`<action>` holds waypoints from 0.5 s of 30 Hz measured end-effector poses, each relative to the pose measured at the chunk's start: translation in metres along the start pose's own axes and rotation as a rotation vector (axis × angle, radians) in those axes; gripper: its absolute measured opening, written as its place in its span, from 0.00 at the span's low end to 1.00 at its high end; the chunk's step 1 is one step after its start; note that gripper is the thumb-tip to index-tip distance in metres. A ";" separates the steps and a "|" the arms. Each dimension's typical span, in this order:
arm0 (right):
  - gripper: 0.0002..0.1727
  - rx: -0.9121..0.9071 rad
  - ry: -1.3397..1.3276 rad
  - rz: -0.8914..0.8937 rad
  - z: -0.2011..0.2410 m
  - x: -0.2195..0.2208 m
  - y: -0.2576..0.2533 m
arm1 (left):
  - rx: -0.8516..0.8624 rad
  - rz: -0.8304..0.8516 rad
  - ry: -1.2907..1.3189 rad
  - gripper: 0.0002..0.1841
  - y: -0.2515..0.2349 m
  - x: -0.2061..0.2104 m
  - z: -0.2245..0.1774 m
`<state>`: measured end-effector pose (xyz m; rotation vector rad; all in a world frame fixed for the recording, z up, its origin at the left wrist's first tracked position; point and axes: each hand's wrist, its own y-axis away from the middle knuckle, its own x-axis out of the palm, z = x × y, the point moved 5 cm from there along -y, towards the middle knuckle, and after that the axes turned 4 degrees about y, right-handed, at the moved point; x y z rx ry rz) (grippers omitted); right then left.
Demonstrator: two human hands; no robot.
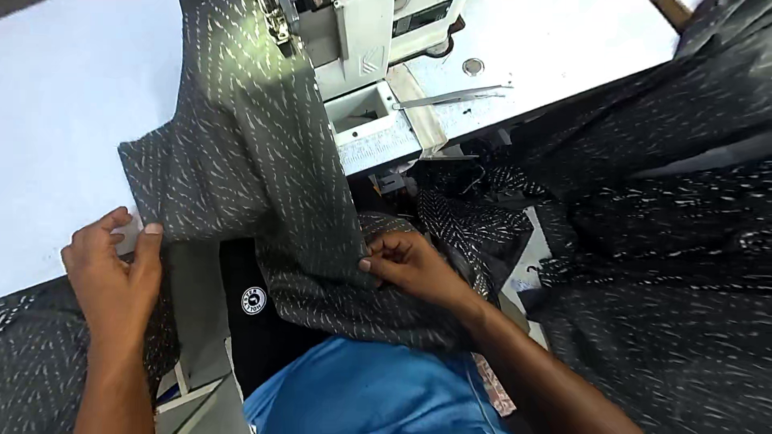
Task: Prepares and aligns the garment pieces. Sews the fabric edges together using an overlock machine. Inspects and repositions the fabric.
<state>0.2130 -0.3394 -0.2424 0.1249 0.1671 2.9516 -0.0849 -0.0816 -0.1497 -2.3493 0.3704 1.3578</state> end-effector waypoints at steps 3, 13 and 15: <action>0.05 -0.013 -0.024 -0.006 0.003 0.003 0.002 | 0.038 0.043 -0.023 0.34 -0.014 0.003 -0.004; 0.04 -0.050 -0.097 0.077 0.015 0.004 0.017 | 0.128 -0.248 0.159 0.19 -0.052 -0.061 -0.002; 0.03 -0.038 -0.088 0.091 0.010 0.004 0.014 | 0.122 -0.285 0.084 0.19 -0.067 -0.075 -0.002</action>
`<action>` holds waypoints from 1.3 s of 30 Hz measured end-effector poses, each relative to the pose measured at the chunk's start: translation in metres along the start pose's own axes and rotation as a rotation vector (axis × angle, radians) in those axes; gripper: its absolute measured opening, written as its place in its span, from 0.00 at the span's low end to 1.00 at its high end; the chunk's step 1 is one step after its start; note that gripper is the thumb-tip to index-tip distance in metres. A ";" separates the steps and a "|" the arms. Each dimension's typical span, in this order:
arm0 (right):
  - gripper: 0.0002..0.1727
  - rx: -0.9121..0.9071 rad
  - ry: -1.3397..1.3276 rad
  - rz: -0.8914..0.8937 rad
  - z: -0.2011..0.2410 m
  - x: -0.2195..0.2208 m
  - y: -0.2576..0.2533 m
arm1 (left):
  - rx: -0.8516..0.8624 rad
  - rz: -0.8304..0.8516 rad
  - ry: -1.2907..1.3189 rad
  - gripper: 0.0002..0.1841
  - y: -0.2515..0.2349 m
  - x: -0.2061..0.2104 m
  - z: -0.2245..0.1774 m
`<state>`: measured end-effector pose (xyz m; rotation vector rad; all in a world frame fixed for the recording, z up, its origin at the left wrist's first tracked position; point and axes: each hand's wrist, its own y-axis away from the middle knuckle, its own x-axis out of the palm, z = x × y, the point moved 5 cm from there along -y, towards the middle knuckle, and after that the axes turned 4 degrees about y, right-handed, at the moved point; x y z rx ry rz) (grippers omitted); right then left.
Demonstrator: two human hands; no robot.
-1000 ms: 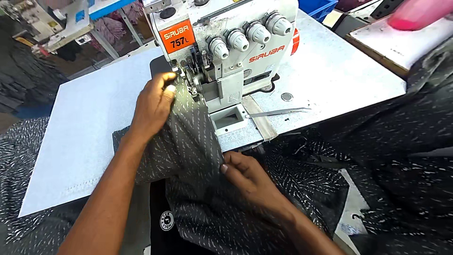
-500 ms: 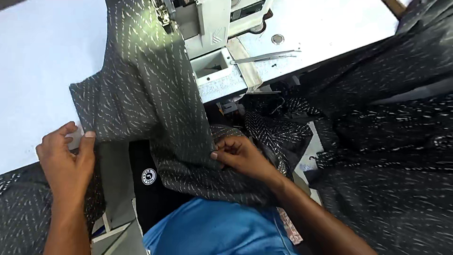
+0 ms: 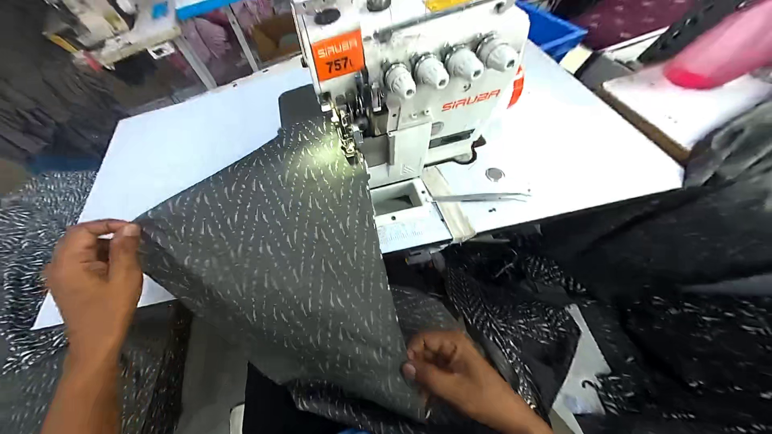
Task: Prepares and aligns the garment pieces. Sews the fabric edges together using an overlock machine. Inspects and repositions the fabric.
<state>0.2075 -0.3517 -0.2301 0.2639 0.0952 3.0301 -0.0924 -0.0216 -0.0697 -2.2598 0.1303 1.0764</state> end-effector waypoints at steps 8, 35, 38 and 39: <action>0.01 0.040 -0.051 -0.053 0.001 -0.004 -0.009 | -0.076 0.071 0.026 0.17 -0.010 0.013 -0.007; 0.01 -0.233 0.068 -0.275 0.099 -0.026 -0.141 | 0.291 0.448 0.071 0.35 -0.099 0.172 -0.135; 0.10 -0.120 0.288 -0.109 0.080 -0.027 -0.112 | 0.257 0.195 0.146 0.30 -0.034 0.112 -0.128; 0.14 -0.058 0.419 -0.011 0.068 -0.029 -0.097 | 0.178 0.120 0.262 0.27 0.008 0.096 -0.115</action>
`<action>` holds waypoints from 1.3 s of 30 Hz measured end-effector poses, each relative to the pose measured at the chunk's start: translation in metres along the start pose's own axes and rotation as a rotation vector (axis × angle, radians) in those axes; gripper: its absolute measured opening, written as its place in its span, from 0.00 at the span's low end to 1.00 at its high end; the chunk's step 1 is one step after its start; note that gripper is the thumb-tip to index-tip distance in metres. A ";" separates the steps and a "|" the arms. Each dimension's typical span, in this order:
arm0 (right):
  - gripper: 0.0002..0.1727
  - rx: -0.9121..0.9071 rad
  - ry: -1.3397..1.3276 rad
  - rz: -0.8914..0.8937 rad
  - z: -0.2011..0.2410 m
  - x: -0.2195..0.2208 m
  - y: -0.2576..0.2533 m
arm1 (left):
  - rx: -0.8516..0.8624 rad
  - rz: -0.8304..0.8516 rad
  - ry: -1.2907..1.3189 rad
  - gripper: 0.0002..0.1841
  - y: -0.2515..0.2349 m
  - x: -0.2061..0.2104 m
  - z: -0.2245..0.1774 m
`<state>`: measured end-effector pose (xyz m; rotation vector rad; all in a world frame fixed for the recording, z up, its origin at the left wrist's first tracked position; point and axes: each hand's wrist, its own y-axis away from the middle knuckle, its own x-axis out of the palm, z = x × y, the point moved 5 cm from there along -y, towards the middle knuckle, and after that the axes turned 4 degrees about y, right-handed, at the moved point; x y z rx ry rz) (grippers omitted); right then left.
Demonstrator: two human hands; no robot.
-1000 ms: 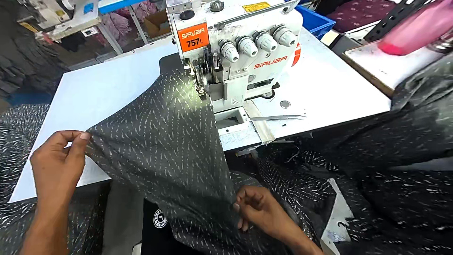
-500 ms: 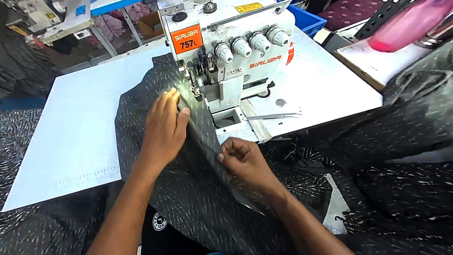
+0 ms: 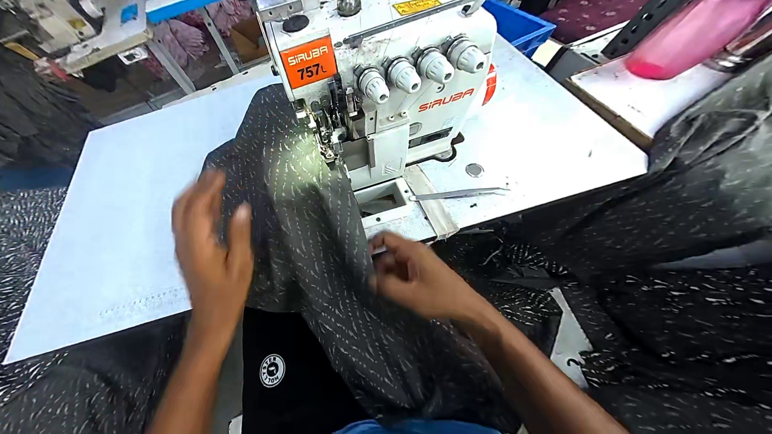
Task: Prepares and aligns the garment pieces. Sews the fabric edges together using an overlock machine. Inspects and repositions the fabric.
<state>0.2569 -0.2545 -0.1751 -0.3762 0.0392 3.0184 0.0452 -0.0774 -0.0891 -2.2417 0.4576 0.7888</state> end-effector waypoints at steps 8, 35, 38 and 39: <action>0.21 0.073 0.442 0.404 -0.017 0.012 0.081 | -0.857 0.073 0.584 0.52 0.210 0.062 0.060; 0.15 0.085 -0.265 0.063 -0.026 0.025 0.173 | 0.165 0.480 0.236 0.06 0.200 0.079 -0.144; 0.08 0.069 -0.260 0.007 -0.026 0.027 0.172 | 0.154 0.479 0.312 0.06 0.200 0.075 -0.149; 0.06 0.055 -0.237 -0.010 -0.025 0.027 0.172 | 0.151 0.483 0.323 0.06 0.200 0.074 -0.150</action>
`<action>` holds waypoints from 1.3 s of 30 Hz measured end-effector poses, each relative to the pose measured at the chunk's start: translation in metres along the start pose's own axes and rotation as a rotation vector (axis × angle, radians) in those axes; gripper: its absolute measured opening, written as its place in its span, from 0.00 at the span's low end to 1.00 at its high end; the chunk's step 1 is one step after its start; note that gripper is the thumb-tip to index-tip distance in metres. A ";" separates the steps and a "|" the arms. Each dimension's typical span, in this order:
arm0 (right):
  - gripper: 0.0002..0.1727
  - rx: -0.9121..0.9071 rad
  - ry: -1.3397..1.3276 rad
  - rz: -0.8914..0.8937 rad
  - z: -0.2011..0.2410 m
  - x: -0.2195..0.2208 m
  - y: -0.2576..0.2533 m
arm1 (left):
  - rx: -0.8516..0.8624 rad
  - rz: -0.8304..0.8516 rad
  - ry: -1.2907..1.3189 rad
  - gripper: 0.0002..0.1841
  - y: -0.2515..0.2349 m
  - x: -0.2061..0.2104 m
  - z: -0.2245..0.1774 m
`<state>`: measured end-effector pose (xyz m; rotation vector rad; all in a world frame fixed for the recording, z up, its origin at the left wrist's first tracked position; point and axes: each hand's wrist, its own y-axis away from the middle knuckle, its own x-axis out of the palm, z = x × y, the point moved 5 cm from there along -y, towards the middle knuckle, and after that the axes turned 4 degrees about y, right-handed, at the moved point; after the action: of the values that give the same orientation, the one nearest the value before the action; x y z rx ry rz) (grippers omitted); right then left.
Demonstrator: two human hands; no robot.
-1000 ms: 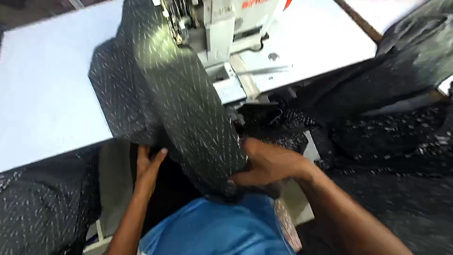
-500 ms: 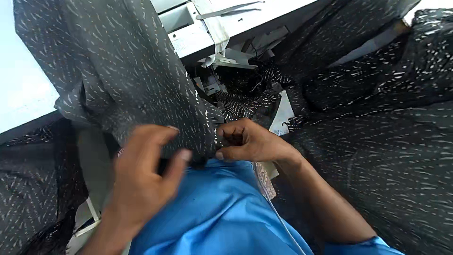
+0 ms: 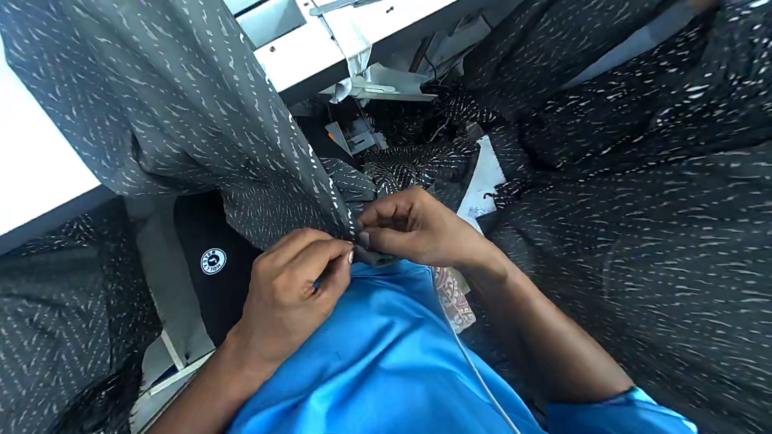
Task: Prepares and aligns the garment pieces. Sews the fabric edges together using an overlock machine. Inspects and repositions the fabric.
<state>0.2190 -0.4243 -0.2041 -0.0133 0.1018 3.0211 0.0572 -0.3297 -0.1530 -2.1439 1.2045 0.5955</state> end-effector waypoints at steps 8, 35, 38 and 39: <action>0.06 -0.041 0.213 -0.059 0.012 0.001 0.010 | -0.038 0.025 0.022 0.07 0.000 0.004 0.002; 0.09 0.121 -0.097 0.091 -0.015 0.008 -0.017 | -0.212 -0.014 0.031 0.16 -0.030 -0.062 0.051; 0.06 0.209 -0.002 0.095 -0.027 0.010 -0.032 | -0.373 -0.252 -0.396 0.28 -0.051 -0.150 0.113; 0.09 0.203 0.087 0.093 -0.031 0.011 -0.037 | -0.448 -0.239 -0.475 0.34 -0.053 -0.168 0.137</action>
<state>0.2125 -0.3881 -0.2372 -0.1257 0.4282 3.0866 0.0094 -0.1130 -0.1293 -2.2654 0.5827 1.2705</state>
